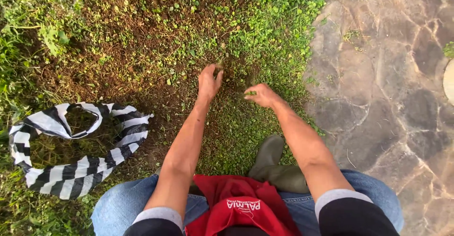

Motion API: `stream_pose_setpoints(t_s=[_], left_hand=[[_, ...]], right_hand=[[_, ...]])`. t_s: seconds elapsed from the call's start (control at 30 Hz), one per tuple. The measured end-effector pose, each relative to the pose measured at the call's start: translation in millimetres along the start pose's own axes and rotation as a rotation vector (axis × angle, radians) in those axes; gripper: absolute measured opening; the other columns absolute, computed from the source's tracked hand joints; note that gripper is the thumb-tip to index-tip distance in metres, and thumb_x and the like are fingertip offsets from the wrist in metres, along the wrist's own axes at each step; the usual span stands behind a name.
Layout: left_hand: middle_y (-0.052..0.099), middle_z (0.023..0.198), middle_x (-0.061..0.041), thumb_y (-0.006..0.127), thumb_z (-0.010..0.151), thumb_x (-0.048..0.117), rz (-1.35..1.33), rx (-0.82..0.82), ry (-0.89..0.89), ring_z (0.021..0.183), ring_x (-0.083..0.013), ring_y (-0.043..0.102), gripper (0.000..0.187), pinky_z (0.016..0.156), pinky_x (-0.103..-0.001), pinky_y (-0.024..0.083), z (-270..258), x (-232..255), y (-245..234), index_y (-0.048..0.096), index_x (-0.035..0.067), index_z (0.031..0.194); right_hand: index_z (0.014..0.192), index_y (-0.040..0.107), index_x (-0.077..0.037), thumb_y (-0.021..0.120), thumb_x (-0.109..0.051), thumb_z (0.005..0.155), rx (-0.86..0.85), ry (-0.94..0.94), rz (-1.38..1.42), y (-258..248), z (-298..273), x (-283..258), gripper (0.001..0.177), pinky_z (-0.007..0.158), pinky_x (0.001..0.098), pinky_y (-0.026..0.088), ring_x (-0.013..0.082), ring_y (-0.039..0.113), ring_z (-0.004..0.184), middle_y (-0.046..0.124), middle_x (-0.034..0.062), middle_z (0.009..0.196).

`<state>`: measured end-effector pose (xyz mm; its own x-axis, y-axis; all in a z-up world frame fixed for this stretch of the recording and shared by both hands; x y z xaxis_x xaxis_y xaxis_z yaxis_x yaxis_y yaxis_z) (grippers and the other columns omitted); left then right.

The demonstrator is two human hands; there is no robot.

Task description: Pulling weeds from the ground by hand and placing them into a bag.

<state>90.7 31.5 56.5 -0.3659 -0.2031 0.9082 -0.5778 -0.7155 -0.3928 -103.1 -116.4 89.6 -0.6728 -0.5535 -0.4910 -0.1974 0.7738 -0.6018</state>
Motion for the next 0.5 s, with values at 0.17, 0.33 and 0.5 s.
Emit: stream_pose_setpoints(t_s=[0.17,0.33,0.5], left_hand=[[0.068,0.110,-0.018,0.079,0.088,0.018,0.257,-0.084,0.070,0.103,-0.0320,0.065,0.038,0.088,-0.043,0.058,-5.4,-5.4,27.6,0.069,0.009,0.123],[0.063,0.111,-0.021,0.081,0.086,0.021,0.416,-0.231,0.142,0.105,-0.0373,0.060,0.057,0.093,-0.047,0.055,-3.9,15.4,47.6,0.062,0.009,0.139],[0.063,0.117,-0.023,0.078,0.082,0.018,0.502,-0.182,0.205,0.100,-0.0359,0.063,0.043,0.081,-0.046,0.061,-1.2,-29.2,99.2,0.070,0.007,0.122]], right_hand=[[0.118,0.076,-0.019,0.073,-0.024,0.096,0.190,-0.161,0.304,-60.8,-19.8,-45.8,0.023,0.085,0.0431,0.057,0.0214,0.067,0.093,0.072,0.0098,0.110],[0.121,0.075,-0.019,0.079,-0.019,0.095,0.603,-0.167,0.185,-94.9,-15.3,-12.1,0.027,0.089,0.0463,0.054,0.0244,0.064,0.102,0.066,0.0125,0.120],[0.121,0.073,-0.022,0.072,-0.011,0.094,0.634,0.093,-0.049,-53.8,-1.8,20.4,0.030,0.080,0.0371,0.062,0.0210,0.066,0.091,0.067,0.0125,0.113]])
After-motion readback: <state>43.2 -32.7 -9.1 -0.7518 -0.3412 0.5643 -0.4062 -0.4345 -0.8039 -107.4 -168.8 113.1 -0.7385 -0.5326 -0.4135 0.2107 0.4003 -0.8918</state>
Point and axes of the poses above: each hand's wrist, its own z-axis towards the middle knuckle, its own y-axis out of the palm, x = y × z, the point moved 2 cm from there along z, towards the middle knuckle
